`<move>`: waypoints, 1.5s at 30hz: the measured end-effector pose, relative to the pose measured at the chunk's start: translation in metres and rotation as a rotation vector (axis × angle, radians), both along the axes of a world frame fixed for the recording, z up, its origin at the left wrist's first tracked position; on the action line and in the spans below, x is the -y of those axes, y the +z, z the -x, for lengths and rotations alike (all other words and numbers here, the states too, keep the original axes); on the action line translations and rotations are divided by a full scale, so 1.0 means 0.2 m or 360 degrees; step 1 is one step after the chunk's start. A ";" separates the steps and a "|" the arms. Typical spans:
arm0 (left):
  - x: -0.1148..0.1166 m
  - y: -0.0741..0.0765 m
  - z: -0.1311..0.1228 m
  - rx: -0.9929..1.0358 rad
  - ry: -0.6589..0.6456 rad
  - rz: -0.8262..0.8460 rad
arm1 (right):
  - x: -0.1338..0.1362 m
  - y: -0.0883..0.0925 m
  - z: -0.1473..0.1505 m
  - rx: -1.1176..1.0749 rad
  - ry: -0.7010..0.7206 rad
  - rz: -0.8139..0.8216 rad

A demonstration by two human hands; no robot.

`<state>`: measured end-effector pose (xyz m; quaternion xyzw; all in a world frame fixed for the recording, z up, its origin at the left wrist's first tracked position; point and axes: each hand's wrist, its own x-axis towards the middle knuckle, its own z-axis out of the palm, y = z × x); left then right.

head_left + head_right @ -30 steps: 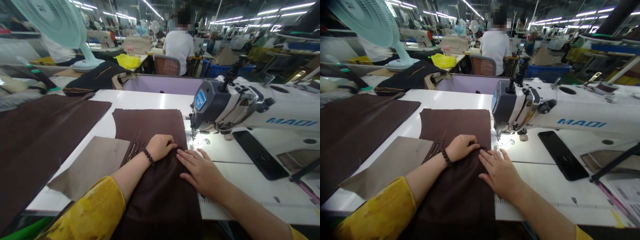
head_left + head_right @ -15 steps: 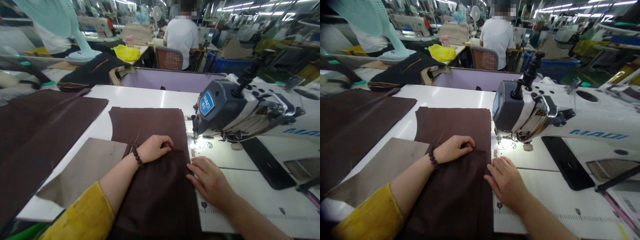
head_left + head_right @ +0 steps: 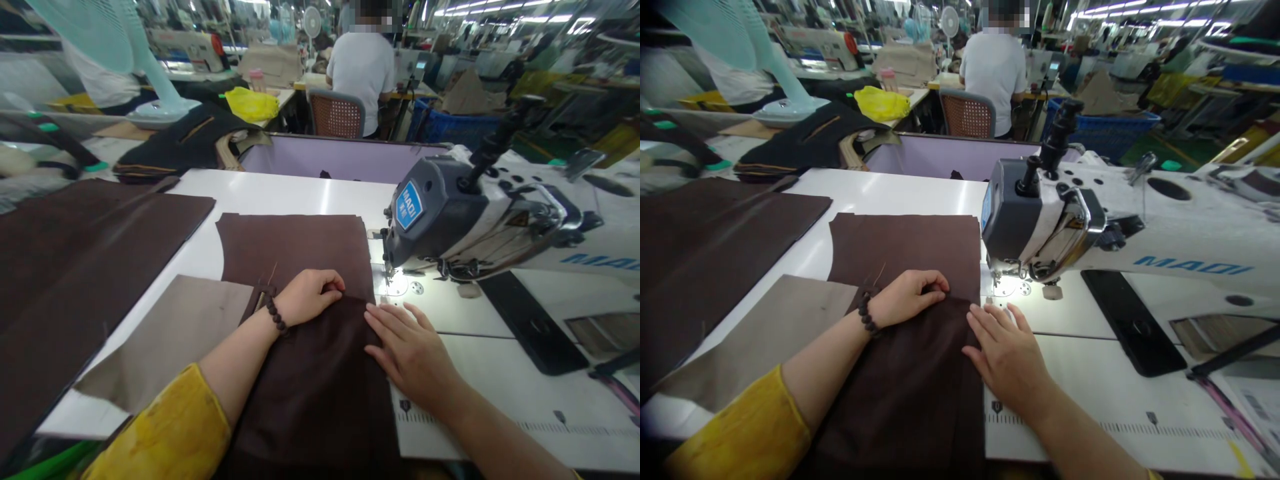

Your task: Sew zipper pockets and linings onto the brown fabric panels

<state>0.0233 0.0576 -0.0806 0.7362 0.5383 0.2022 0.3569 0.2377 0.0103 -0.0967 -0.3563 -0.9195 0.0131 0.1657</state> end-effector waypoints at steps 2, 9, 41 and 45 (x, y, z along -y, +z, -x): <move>0.00 0.00 0.00 -0.0004 0.0002 -0.0013 | -0.01 0.00 -0.01 -0.0019 0.0000 0.0020; -0.01 0.01 0.07 0.0293 -0.0226 0.0147 | 0.00 0.03 -0.05 -0.0266 0.0118 0.0009; -0.10 0.00 -0.19 -0.0681 0.0017 -0.0327 | 0.33 0.01 -0.16 -0.0249 0.0370 -0.0140; -0.11 0.01 -0.20 -0.0717 0.0000 -0.0289 | 0.34 -0.05 -0.16 -0.0403 0.0206 -0.0179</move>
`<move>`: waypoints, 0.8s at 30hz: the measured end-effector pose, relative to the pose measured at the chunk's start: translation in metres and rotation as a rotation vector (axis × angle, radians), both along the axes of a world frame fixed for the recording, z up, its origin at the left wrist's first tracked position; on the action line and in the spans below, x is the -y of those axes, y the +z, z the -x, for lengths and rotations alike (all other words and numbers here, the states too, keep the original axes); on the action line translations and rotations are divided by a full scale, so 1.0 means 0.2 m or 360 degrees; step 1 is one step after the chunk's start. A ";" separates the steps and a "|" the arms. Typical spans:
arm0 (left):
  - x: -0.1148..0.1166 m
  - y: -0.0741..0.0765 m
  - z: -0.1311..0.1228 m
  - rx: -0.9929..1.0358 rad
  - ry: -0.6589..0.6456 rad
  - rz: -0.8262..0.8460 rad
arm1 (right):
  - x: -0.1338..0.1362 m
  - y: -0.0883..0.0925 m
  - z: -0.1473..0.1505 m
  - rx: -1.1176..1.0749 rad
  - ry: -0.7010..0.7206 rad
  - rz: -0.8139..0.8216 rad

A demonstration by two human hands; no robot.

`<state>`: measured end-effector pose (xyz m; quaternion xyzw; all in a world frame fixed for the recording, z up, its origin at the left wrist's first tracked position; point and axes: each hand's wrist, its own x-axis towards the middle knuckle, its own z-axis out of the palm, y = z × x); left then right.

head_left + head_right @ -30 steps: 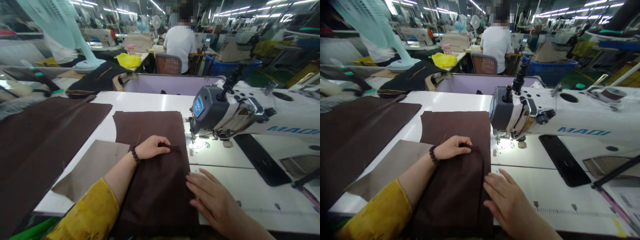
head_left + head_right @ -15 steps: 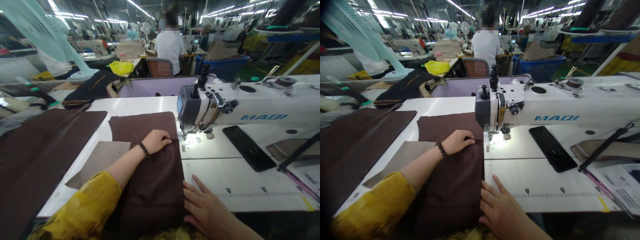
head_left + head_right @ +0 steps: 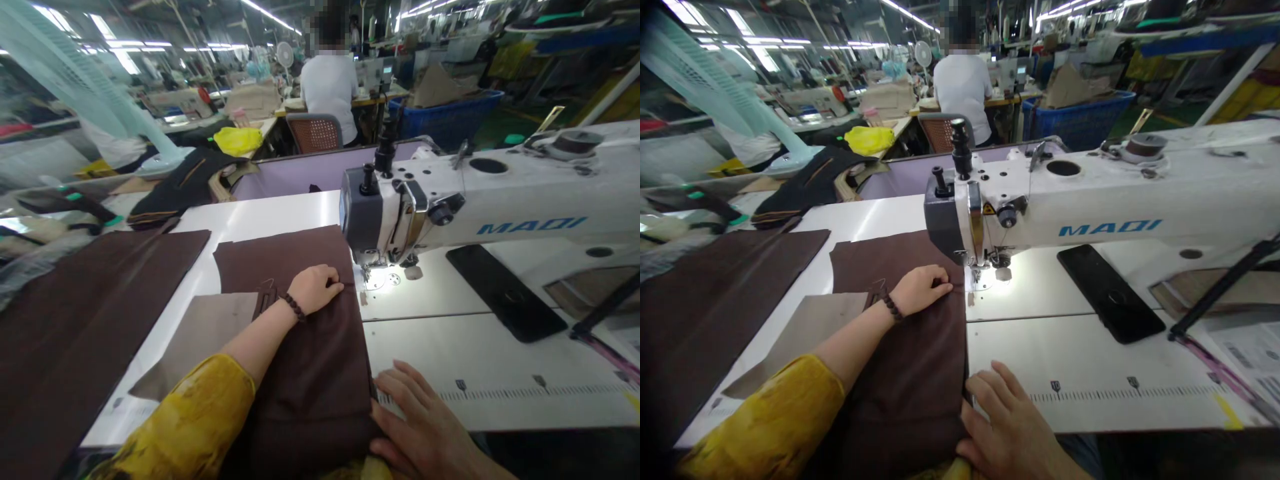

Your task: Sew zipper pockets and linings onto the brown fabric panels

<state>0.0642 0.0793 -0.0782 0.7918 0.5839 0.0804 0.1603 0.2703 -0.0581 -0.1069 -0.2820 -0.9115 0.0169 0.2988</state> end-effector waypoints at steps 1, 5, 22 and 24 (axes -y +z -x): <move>-0.01 0.00 0.00 -0.0004 -0.0007 0.0016 | 0.00 -0.02 0.00 -0.0004 0.0003 -0.0003; -0.03 0.02 0.02 0.0010 -0.0084 0.0115 | 0.01 -0.10 0.01 0.0011 0.0046 0.0079; 0.03 -0.04 -0.08 -0.0161 0.0234 -0.0164 | 0.01 -0.12 0.01 -0.0085 0.0078 0.0140; 0.03 -0.05 -0.09 -0.0158 0.0253 -0.0198 | 0.00 -0.10 0.01 -0.0097 0.0072 0.0131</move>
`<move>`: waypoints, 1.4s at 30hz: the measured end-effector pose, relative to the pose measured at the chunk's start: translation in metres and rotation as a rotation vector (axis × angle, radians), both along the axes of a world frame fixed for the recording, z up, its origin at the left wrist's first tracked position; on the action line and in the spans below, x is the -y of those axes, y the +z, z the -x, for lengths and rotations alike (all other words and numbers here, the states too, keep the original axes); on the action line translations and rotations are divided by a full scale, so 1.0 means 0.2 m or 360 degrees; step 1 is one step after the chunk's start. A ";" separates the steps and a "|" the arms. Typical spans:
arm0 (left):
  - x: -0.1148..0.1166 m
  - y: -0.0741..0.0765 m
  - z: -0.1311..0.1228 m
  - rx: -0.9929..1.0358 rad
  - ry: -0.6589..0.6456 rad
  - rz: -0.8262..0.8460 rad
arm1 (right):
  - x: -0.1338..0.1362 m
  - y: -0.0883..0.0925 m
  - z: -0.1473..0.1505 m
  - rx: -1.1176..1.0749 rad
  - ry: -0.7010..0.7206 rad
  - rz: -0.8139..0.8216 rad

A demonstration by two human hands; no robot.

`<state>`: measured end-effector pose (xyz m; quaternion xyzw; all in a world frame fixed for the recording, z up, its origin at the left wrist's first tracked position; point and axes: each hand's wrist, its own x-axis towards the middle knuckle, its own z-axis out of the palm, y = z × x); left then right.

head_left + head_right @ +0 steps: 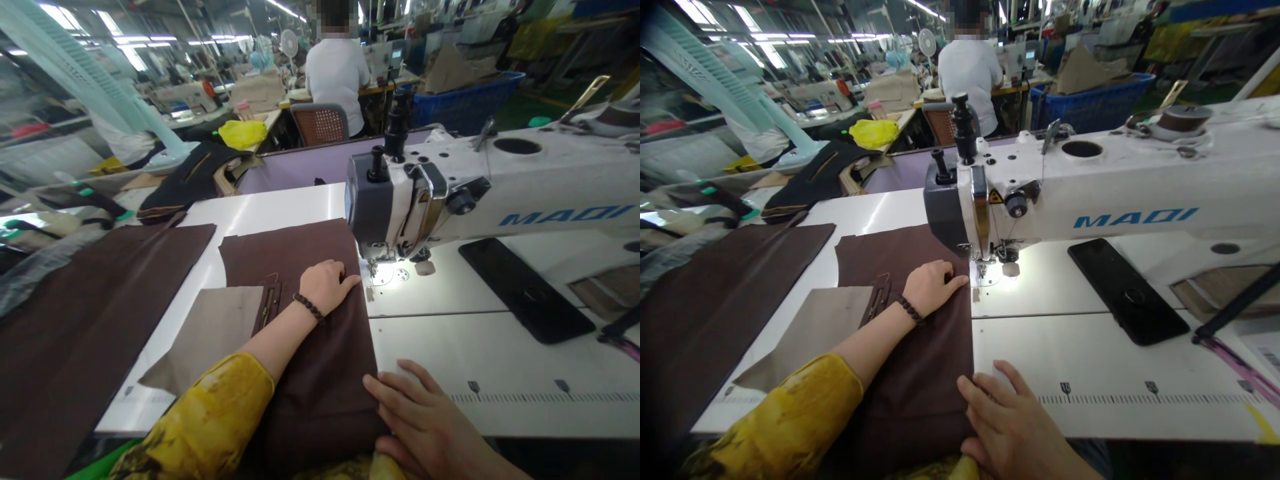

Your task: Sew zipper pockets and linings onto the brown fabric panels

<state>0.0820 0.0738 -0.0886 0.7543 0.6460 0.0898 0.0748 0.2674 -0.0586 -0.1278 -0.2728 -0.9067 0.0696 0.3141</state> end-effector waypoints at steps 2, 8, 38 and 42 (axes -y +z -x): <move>0.00 0.00 0.00 0.0019 0.0007 -0.0014 | -0.01 0.02 0.00 0.0033 0.0014 -0.0024; 0.05 0.02 0.10 0.0258 -0.0298 0.0098 | -0.05 0.15 -0.06 0.0183 0.0380 -0.0114; 0.11 -0.02 0.15 0.0447 -0.0446 0.0099 | -0.44 0.18 0.08 0.0709 -0.0128 0.0061; 0.12 -0.02 0.13 0.0470 -0.0456 0.0111 | -0.42 0.19 0.03 0.0629 0.0055 0.0117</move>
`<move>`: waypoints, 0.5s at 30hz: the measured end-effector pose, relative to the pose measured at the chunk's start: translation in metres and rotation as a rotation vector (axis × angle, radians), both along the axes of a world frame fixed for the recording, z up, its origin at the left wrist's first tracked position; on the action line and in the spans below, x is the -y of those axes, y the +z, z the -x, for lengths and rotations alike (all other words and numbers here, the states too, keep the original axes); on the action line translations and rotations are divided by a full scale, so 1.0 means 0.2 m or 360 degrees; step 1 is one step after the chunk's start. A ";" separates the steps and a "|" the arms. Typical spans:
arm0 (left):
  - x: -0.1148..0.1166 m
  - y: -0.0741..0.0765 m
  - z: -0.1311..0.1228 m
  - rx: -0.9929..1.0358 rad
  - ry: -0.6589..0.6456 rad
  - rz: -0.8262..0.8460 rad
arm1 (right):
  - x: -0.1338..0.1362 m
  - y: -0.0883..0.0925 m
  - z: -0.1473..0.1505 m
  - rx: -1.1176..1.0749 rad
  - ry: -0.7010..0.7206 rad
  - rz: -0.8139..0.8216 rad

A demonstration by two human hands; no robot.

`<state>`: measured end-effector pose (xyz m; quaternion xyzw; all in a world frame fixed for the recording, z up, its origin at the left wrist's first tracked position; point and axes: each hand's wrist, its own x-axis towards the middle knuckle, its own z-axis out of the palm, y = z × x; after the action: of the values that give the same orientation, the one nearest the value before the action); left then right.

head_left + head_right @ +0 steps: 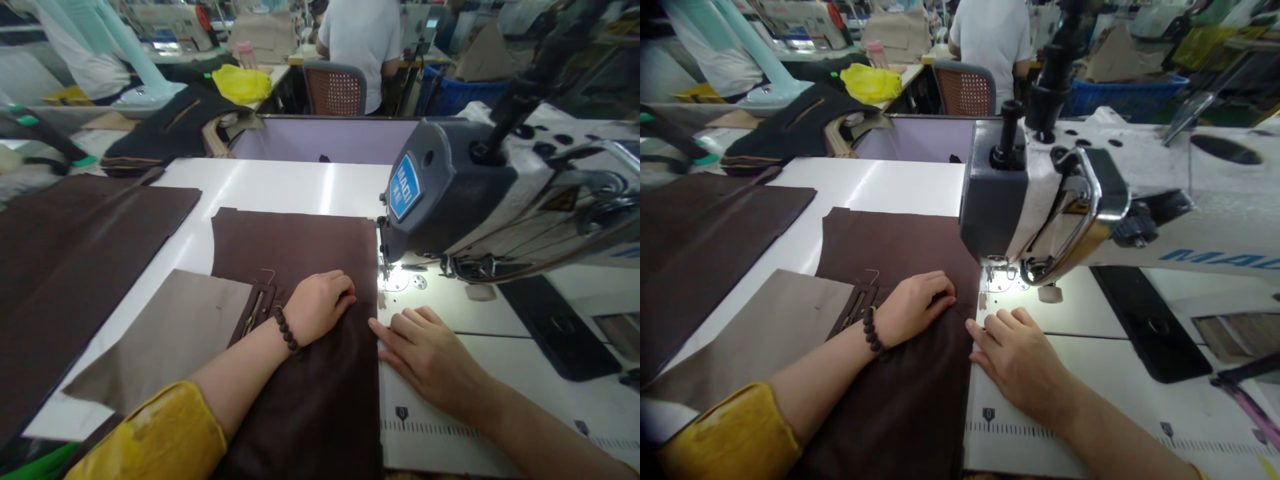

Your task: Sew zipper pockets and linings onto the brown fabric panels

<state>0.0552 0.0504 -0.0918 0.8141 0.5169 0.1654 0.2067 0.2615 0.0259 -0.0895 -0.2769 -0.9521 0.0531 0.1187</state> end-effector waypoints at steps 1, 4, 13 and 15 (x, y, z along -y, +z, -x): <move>0.00 0.00 0.00 0.0002 0.0001 0.0003 | 0.01 0.01 -0.01 -0.0028 0.0021 0.0045; 0.00 0.00 0.00 -0.0003 0.0003 0.0017 | 0.04 0.02 -0.04 -0.0190 0.0026 0.0121; 0.02 0.04 -0.07 -0.0297 0.0167 -0.0035 | 0.10 -0.04 0.04 -0.0015 0.0032 0.0013; 0.02 0.03 -0.10 -0.0375 0.0257 -0.0061 | 0.10 -0.05 0.05 -0.0006 0.0051 0.0013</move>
<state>0.0749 0.0462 -0.0859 0.7875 0.5980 0.0946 0.1149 0.2524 0.0060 -0.1000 -0.2620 -0.9559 0.0594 0.1185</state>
